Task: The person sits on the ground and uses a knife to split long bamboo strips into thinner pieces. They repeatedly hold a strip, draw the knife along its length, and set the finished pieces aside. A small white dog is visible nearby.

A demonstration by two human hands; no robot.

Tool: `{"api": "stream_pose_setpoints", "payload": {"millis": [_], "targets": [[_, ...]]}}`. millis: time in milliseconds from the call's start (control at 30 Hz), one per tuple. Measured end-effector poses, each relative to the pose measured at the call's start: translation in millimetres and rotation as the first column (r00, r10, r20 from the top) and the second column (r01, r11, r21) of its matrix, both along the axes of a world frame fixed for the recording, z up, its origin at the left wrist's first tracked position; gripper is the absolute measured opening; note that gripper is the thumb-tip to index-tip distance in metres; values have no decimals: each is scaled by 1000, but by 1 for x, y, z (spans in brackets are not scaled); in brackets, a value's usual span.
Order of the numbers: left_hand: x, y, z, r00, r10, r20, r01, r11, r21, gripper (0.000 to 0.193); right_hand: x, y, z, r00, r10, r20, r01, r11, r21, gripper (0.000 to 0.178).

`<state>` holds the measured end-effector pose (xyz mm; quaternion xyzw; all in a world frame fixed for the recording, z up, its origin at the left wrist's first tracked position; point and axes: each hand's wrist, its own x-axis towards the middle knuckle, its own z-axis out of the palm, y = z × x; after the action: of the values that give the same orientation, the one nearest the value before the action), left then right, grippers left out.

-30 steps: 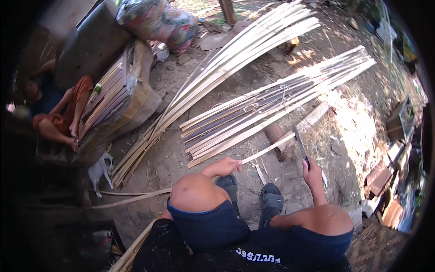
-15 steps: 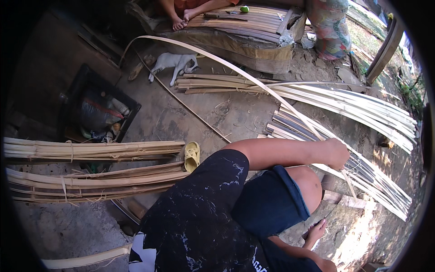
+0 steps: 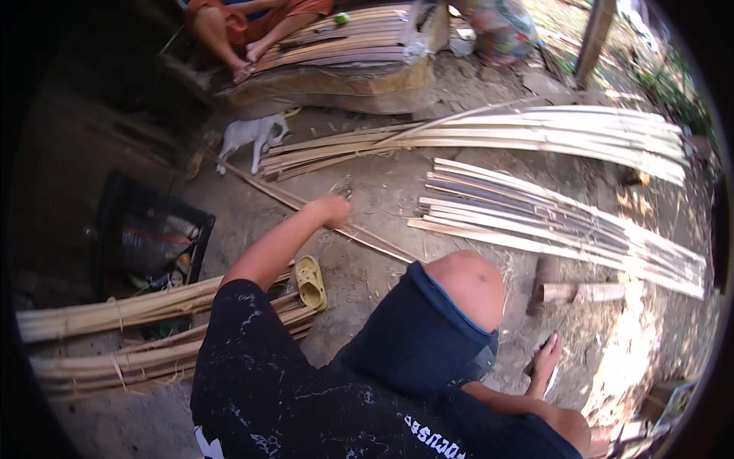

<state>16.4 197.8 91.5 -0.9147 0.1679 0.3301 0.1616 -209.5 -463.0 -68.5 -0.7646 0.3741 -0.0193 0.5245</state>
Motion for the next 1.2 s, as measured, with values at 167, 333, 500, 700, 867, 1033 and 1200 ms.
{"api": "stream_pose_setpoints", "payload": {"millis": [167, 333, 500, 700, 867, 1033, 1200], "targets": [[-17, -36, -43, 961, 224, 165, -139, 900, -413, 54, 30, 25, 39, 999, -28, -24, 30, 993, 114, 43], [-4, -272, -67, 979, 96, 182, 91, 591, -802, 55, 18, 17, 45, 983, -163, 86, 139, 962, 234, 42], [-10, -432, -100, 920, -78, 383, 384, 367, -847, 67, 17, 54, 53, 965, -229, 125, 173, 920, 352, 42], [-20, -479, -131, 993, -105, 51, 93, 450, -888, 75, 4, 72, 54, 973, -213, 93, 161, 905, 394, 40], [-15, -442, -113, 999, -36, 26, 40, 456, -889, 70, -7, 69, 46, 976, -203, 78, 160, 914, 372, 36], [2, -412, -116, 1000, -9, 17, 19, 423, -906, 66, 3, 74, 47, 986, -157, 59, 119, 903, 412, 37], [31, -367, -157, 863, 172, 474, 237, 691, -683, 30, 4, 76, 55, 984, -143, 104, 87, 903, 421, 37]]}}
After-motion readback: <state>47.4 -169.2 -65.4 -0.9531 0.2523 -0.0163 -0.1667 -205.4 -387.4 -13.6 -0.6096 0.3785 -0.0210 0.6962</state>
